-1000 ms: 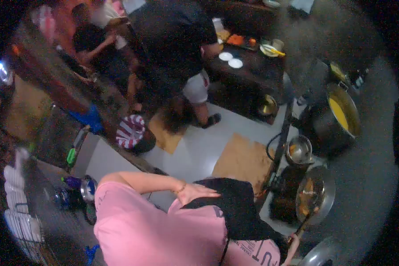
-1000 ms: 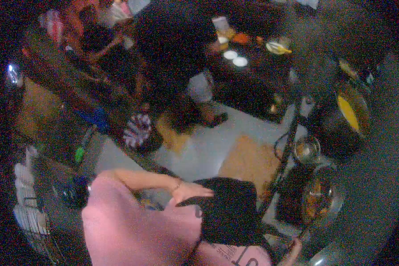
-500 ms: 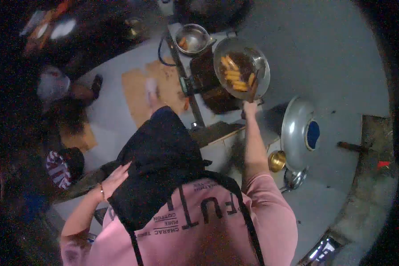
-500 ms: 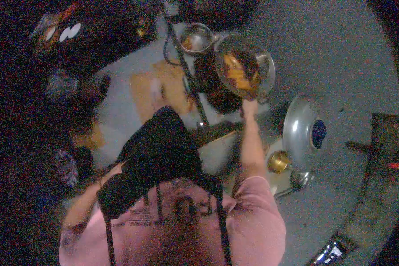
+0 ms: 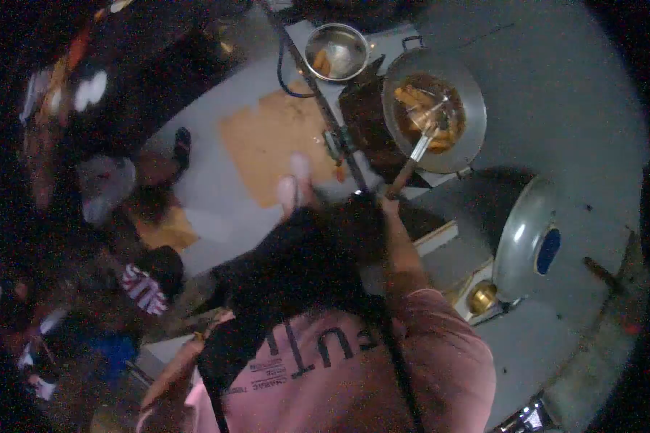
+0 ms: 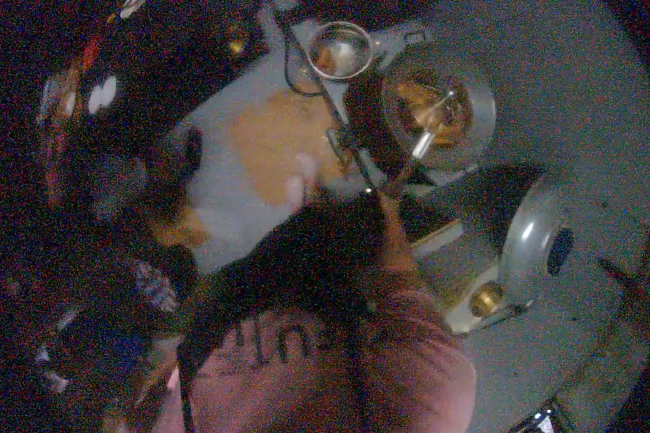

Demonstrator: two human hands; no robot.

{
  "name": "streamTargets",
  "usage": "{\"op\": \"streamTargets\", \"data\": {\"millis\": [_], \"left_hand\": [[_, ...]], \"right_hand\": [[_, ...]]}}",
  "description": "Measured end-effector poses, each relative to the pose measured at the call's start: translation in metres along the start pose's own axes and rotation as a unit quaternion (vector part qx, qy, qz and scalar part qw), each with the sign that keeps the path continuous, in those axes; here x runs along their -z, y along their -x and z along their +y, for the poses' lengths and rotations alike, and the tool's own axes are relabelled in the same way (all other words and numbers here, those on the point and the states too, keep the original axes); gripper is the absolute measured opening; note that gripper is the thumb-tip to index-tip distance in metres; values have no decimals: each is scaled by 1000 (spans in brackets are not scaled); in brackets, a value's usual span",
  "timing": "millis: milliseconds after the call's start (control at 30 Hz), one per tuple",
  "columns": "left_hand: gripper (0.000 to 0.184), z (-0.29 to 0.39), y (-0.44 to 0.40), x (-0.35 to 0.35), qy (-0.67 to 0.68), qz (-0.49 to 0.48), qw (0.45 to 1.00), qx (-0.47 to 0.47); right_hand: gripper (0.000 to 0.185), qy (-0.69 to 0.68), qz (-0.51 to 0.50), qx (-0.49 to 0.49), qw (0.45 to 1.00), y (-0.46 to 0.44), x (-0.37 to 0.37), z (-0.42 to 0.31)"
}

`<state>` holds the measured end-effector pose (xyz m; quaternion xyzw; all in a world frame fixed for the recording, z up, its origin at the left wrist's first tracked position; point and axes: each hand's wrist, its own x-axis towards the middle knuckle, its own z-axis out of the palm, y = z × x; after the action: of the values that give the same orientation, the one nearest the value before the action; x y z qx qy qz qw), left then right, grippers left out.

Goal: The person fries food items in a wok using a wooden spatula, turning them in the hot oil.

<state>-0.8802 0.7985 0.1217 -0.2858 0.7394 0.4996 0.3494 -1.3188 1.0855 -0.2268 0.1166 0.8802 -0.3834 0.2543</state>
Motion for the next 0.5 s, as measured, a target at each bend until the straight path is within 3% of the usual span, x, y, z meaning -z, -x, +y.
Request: {"op": "streamTargets", "data": {"millis": [167,233,267,300,367,433,500], "left_hand": [[48,9,-23,9,25,33,998,44],[48,14,-42,23,34,42,997,54],[48,17,-49,32,38,46,996,60],[48,23,-56,39,32,54,996,65],[48,25,-72,44,37,76,994,67],[49,30,-96,46,49,101,991,72],[49,35,-119,38,65,124,987,80]], "right_hand": [[48,138,115,64,982,16,28,17],[40,245,259,169,919,41,40,-17],[35,311,338,246,854,54,42,-37],[35,313,334,234,858,56,35,-47],[31,204,104,257,939,38,16,-62],[35,152,-106,150,971,25,-14,-94],[36,119,-46,236,963,1,-68,-80]]}}
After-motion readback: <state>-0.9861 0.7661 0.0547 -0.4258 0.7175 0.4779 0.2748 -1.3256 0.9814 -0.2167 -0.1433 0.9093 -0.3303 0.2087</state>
